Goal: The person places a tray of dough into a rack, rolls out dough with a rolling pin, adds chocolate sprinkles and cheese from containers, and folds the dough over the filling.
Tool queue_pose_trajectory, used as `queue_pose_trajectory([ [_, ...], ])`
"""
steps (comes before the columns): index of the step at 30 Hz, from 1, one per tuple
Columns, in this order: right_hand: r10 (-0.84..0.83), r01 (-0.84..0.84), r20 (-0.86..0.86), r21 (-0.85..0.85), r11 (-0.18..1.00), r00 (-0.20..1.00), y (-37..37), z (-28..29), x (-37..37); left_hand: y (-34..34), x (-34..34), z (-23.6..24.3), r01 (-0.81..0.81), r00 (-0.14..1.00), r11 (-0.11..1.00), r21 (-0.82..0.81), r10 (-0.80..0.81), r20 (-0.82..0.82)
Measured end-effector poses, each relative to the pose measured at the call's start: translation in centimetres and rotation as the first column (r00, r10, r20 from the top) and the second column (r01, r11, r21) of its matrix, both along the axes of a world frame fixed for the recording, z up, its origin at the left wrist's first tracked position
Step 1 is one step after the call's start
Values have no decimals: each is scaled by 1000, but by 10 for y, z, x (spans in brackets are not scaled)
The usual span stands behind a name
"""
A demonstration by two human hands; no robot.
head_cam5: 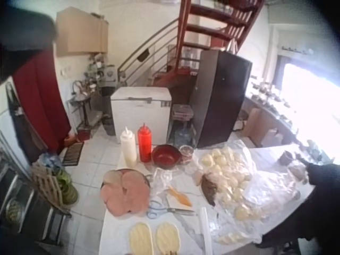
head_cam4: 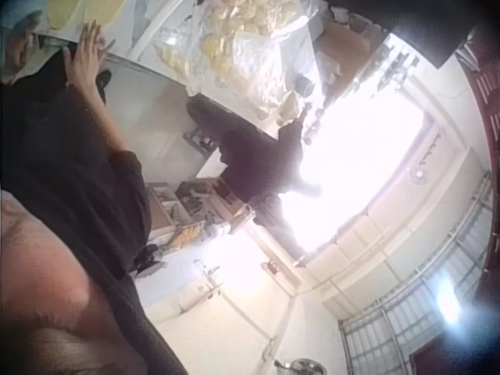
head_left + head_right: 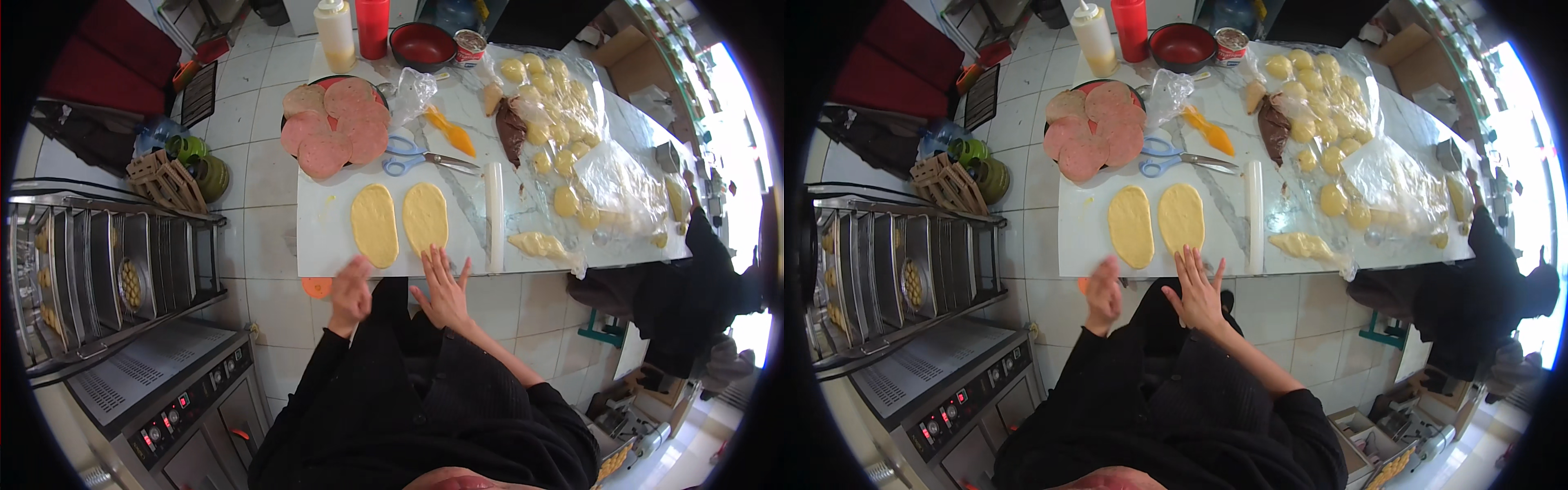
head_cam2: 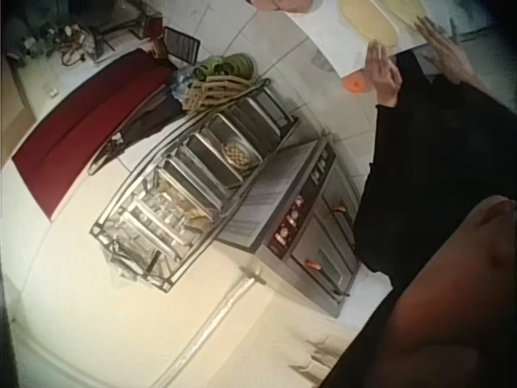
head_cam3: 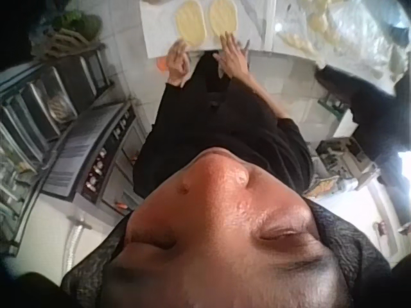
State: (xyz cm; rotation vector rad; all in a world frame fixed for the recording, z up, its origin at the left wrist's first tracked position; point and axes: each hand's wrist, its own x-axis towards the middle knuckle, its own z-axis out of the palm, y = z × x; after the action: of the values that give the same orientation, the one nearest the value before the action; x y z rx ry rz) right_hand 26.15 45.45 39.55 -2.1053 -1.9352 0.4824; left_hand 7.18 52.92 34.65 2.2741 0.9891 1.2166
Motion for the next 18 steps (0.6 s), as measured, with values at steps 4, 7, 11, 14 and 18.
queue_pose_trajectory([
  [4,-65,73,-86,94,993,994,-10,10,-6,34,-31,28,-288,957,947,140,283,58],
  [7,-7,7,-5,121,993,1000,-23,0,0,38,-38,49,-419,895,904,84,395,207],
  [11,-25,44,-165,113,993,986,-59,16,13,16,-36,77,-540,837,821,186,499,226],
  [14,-48,99,-323,144,985,945,-102,36,16,-9,-28,96,-582,813,764,280,549,192],
  [18,-9,152,-461,276,949,888,-169,42,0,-43,5,133,-562,816,791,241,482,320],
])
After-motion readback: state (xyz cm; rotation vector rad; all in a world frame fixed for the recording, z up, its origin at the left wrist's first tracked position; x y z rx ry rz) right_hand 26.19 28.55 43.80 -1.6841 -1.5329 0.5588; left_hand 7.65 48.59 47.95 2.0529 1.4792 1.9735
